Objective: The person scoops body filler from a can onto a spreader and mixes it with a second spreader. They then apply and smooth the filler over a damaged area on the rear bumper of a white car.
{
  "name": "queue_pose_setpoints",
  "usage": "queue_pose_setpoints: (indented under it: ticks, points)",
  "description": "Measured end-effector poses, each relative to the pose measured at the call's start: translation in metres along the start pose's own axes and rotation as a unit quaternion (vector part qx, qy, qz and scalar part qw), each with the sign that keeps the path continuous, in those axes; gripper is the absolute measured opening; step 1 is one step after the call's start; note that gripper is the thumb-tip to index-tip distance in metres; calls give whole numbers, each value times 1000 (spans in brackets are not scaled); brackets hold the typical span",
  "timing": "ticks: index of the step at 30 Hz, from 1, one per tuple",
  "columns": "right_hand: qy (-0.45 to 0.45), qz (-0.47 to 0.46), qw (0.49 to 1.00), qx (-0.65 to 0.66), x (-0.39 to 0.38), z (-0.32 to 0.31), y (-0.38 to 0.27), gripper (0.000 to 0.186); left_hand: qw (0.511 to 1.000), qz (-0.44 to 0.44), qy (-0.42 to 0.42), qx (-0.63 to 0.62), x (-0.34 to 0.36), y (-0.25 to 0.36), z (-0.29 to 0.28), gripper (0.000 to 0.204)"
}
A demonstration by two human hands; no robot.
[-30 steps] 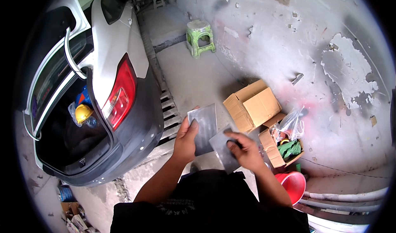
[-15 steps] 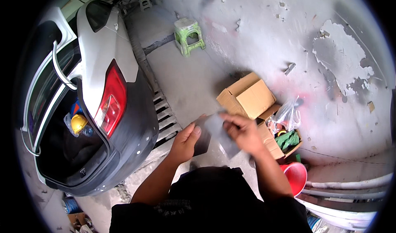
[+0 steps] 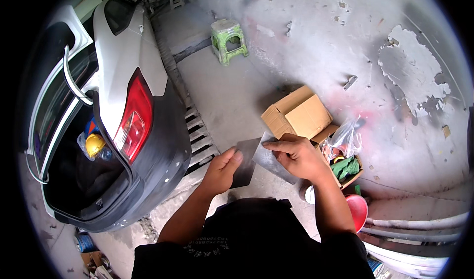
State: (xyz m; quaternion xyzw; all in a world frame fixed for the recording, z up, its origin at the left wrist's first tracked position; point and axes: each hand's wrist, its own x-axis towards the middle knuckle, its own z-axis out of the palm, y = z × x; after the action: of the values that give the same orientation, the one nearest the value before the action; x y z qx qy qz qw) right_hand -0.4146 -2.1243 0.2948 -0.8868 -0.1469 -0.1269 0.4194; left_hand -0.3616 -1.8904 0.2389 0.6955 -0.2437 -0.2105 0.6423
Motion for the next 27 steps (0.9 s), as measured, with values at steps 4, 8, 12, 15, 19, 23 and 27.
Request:
queue_pose_setpoints:
  ticks: [4,8,12,15,19,23,27]
  points:
    - [-50,-27,998,-25,6,12,-21,33,1000,21,7,-1,5,4,5,27]
    - [-17,8,1000,12,5,-2,4,35,1000,5,-5,4,3,1,0,29]
    - [-76,-32,995,-53,12,14,-25,33,999,34,-12,26,7,6,1,29]
    - [-35,-7,999,-33,10,1,1,31,999,-28,-36,-16,3,0,-4,31]
    - [-80,-46,994,-58,16,4,-10,30,987,-55,-50,-145,7,-1,2,38]
    - [-85,-56,992,-74,23,-7,-9,37,935,-94,-66,-335,6,3,8,50]
    - [-148,-94,980,-90,31,-4,-16,28,941,-83,-136,-300,11,-21,1,62]
